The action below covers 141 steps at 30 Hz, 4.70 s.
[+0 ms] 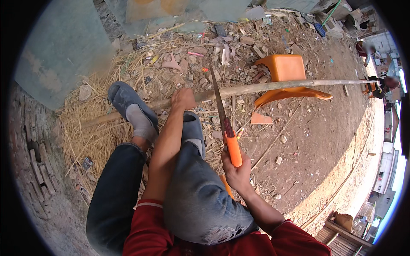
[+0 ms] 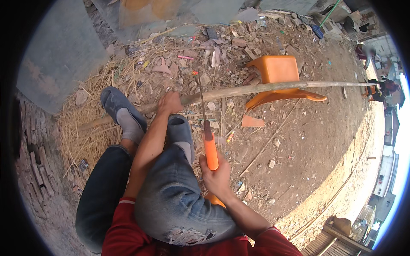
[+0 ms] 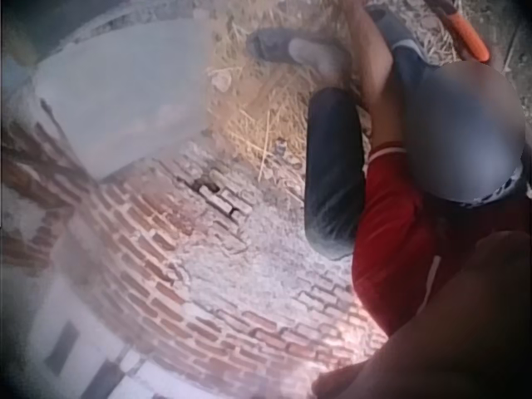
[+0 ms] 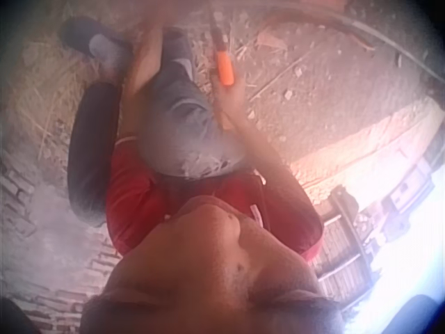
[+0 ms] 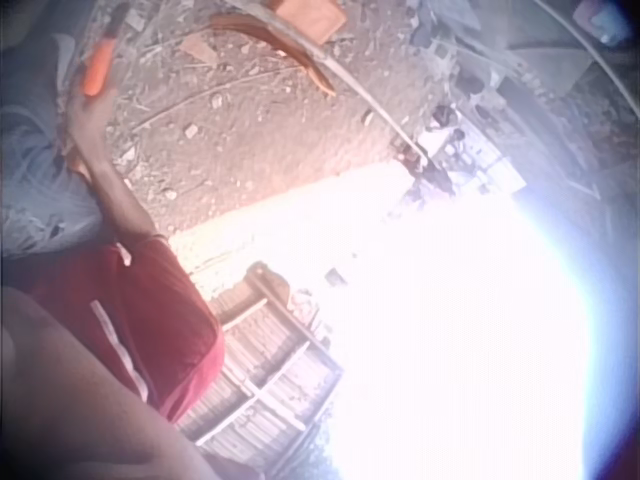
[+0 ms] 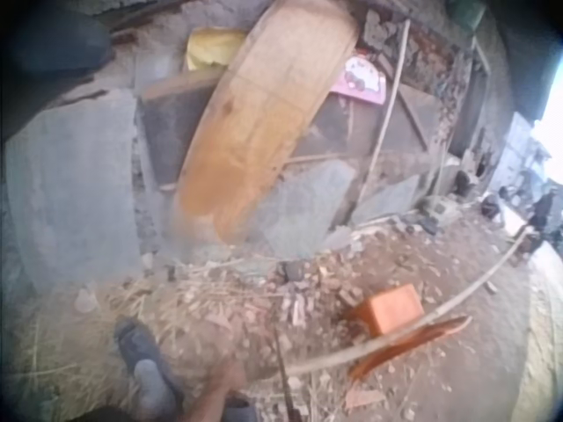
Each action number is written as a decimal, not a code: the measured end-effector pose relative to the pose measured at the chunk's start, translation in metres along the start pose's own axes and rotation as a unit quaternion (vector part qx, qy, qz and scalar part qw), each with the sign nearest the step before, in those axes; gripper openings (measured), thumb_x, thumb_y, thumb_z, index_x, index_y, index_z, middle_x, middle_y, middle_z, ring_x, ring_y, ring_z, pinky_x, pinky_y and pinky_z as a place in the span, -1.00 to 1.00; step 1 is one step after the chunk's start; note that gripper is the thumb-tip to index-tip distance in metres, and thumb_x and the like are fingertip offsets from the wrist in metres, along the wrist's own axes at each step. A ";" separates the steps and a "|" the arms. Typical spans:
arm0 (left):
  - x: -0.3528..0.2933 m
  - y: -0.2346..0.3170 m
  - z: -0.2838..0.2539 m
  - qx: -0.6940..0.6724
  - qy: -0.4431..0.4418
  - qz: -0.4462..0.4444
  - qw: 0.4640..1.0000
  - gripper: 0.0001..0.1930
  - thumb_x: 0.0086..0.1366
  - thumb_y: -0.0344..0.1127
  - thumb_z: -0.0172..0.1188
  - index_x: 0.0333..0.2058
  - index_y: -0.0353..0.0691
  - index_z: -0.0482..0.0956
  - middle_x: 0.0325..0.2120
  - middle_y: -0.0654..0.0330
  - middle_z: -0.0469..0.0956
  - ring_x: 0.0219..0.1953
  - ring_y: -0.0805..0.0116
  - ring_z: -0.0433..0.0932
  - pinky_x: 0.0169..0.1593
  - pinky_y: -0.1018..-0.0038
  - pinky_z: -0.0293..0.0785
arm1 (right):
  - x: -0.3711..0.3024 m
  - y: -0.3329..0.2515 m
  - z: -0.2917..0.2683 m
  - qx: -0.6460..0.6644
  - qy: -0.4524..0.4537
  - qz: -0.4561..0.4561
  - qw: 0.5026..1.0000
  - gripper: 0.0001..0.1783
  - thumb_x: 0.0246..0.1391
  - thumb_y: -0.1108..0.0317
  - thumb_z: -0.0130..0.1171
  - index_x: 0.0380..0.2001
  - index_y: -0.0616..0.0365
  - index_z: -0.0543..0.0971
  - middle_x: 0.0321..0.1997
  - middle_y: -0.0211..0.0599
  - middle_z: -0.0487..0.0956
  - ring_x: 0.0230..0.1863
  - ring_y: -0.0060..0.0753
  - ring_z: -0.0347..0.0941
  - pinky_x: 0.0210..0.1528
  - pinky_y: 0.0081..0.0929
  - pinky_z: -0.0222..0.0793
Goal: The person sits on the ground and uses a hand saw to cut a long wooden stick that is resting on an orange plastic stool. The person holds the stick with one hand and saws with the other, eventually cutting the stick into two pieces.
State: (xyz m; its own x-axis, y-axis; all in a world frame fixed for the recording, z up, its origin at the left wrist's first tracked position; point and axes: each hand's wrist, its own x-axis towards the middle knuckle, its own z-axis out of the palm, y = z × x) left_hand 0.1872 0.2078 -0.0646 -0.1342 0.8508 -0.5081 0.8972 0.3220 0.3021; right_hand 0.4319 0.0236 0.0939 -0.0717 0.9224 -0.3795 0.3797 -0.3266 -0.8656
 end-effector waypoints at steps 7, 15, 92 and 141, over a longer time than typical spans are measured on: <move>-0.002 0.003 0.001 0.002 0.000 0.000 1.000 -0.63 0.00 -0.23 0.42 -0.17 -0.20 0.81 -0.11 -0.04 0.74 0.01 0.04 0.72 0.13 0.25 0.63 | -0.007 -0.016 0.000 -0.014 -0.026 -0.014 0.999 -0.77 0.26 0.34 0.23 -0.15 0.31 0.58 -0.52 -0.18 0.53 -0.47 -0.43 0.46 -0.36 -0.32 0.40; 0.003 -0.002 0.013 0.005 0.017 0.007 1.000 -0.64 0.01 -0.25 0.40 -0.17 -0.19 0.81 -0.12 -0.04 0.75 0.00 0.05 0.72 0.13 0.25 0.63 | 0.095 0.003 0.023 -0.005 0.032 -0.034 0.999 -0.77 0.15 0.42 0.18 -0.17 0.36 0.60 -0.53 -0.05 0.53 -0.51 -0.29 0.45 -0.35 -0.25 0.40; 0.003 0.019 0.033 0.017 0.029 0.036 0.999 -0.70 0.03 -0.33 0.34 -0.21 -0.20 0.82 -0.24 -0.10 0.76 -0.11 0.01 0.76 0.02 0.22 0.67 | 0.053 0.055 0.005 -0.055 0.034 -0.037 0.997 -0.86 0.14 0.40 0.17 -0.37 0.29 0.57 -0.58 -0.25 0.49 -0.51 -0.46 0.44 -0.39 -0.38 0.36; 0.003 -0.008 0.014 0.028 -0.003 -0.002 1.000 -0.62 0.03 -0.27 0.37 -0.13 -0.25 0.79 -0.10 -0.10 0.73 0.02 0.01 0.71 0.17 0.24 0.59 | 0.087 0.037 0.019 0.060 0.024 -0.018 0.998 -0.89 0.03 0.44 0.16 -0.42 0.29 0.56 -0.58 -0.43 0.50 -0.54 -0.56 0.40 -0.44 -0.42 0.32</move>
State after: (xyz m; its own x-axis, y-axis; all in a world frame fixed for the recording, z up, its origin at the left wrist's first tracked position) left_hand 0.1856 0.2024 -0.0799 -0.1359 0.8469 -0.5141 0.9186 0.3020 0.2547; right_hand 0.4219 0.0876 0.0224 -0.0386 0.9420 -0.3335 0.2651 -0.3121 -0.9123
